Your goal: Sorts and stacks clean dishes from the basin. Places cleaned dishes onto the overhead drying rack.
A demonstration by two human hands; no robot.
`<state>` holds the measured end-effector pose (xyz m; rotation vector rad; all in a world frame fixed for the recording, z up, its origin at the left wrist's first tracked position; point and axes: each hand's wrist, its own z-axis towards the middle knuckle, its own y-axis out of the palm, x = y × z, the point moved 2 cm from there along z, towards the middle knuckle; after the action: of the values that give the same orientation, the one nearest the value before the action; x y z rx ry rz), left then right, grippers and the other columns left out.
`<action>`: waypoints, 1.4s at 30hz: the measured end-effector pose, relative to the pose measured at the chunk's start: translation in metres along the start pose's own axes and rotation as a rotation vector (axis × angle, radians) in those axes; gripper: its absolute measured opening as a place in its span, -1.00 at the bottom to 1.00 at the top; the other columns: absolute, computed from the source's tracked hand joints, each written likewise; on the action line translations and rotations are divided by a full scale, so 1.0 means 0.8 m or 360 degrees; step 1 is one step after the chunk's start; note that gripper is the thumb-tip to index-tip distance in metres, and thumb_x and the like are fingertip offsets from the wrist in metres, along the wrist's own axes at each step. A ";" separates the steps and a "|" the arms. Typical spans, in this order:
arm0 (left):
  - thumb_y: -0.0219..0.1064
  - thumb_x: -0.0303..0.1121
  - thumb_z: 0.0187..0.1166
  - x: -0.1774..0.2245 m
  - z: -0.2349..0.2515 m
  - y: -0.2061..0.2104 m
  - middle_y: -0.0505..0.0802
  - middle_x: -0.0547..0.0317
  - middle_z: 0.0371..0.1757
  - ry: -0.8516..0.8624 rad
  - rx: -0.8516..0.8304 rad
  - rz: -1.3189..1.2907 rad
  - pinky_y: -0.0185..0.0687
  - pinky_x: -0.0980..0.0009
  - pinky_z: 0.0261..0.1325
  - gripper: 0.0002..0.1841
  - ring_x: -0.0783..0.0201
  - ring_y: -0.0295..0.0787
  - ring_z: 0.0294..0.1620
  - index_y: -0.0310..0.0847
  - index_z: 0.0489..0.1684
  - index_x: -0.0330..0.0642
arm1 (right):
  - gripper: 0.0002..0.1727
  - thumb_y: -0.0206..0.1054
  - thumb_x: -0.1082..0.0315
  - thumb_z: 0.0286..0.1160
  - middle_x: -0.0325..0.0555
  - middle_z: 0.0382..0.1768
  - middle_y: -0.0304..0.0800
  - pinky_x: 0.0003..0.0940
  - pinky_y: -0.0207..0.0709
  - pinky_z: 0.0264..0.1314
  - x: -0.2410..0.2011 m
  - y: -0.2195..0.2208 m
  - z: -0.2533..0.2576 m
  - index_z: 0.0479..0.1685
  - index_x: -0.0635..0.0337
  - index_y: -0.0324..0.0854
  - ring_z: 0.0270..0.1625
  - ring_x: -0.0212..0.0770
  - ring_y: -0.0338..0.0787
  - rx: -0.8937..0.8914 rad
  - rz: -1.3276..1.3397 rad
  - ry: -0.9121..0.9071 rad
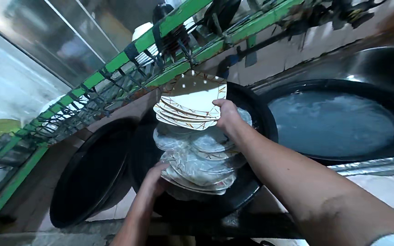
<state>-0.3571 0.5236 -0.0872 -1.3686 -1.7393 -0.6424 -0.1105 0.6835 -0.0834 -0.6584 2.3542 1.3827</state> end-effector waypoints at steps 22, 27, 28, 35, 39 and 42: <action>0.02 -0.58 0.63 0.108 -0.069 -0.049 0.68 0.00 0.40 0.1180 0.0569 -0.0491 0.75 0.14 0.14 -0.40 0.19 0.76 0.19 0.22 0.74 -0.12 | -0.66 0.18 0.20 0.66 0.03 -0.08 0.79 -0.06 0.75 -0.12 0.022 0.016 -0.027 0.30 0.13 0.52 -0.13 -0.11 0.84 -0.0333 -0.0519 0.0165; 0.02 -0.45 0.76 0.125 -0.008 0.023 0.67 -0.07 0.49 0.1087 0.0308 -0.0745 0.66 0.03 0.33 -0.51 0.09 0.70 0.36 0.32 0.70 -0.19 | -0.63 0.11 0.09 0.75 -0.05 -0.12 0.82 -0.12 0.76 -0.10 0.027 0.016 -0.025 0.29 0.11 0.55 -0.12 -0.18 0.85 -0.0384 -0.0586 0.0085; 0.02 -0.39 0.79 0.131 0.005 0.034 0.68 -0.07 0.48 0.1054 0.0261 -0.0799 0.63 0.02 0.37 -0.54 0.08 0.68 0.39 0.38 0.66 -0.21 | -0.64 0.09 0.08 0.75 -0.08 -0.15 0.82 -0.16 0.77 -0.13 0.023 0.016 -0.024 0.25 0.10 0.56 -0.15 -0.21 0.85 -0.0380 -0.0561 0.0069; -0.33 0.24 0.84 0.113 0.099 0.007 0.38 -0.06 0.78 0.0610 0.0312 -0.0420 0.24 -0.21 0.58 -0.24 -0.05 0.26 0.75 0.21 0.79 -0.15 | -0.72 0.13 0.23 0.68 -0.09 -0.11 0.78 -0.12 0.76 -0.11 0.002 0.010 -0.024 0.25 0.08 0.50 -0.12 -0.21 0.83 -0.0228 -0.0292 -0.0240; -0.14 0.09 0.88 0.068 0.135 -0.012 0.32 -0.27 0.76 0.0291 0.0606 -0.0401 0.20 -0.35 0.58 -0.36 -0.25 0.19 0.75 0.25 0.74 -0.20 | -0.76 0.10 0.27 0.65 -0.10 -0.14 0.77 -0.12 0.76 -0.13 -0.007 0.013 -0.024 0.18 0.07 0.50 -0.13 -0.22 0.84 -0.0172 -0.0130 -0.0324; -0.16 -0.10 0.94 0.040 0.164 -0.015 0.47 -0.35 0.62 0.0286 0.0554 -0.0386 0.36 -0.18 0.51 -0.45 -0.19 0.41 0.58 0.29 0.67 -0.33 | -0.77 0.07 0.24 0.69 -0.13 -0.14 0.76 -0.14 0.76 -0.12 -0.012 0.013 -0.025 0.16 0.05 0.49 -0.12 -0.24 0.84 -0.0144 -0.0107 -0.0384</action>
<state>-0.4083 0.6412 -0.1301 -0.8451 -1.7848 -0.5420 -0.1088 0.6723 -0.0615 -0.5551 2.0745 1.4572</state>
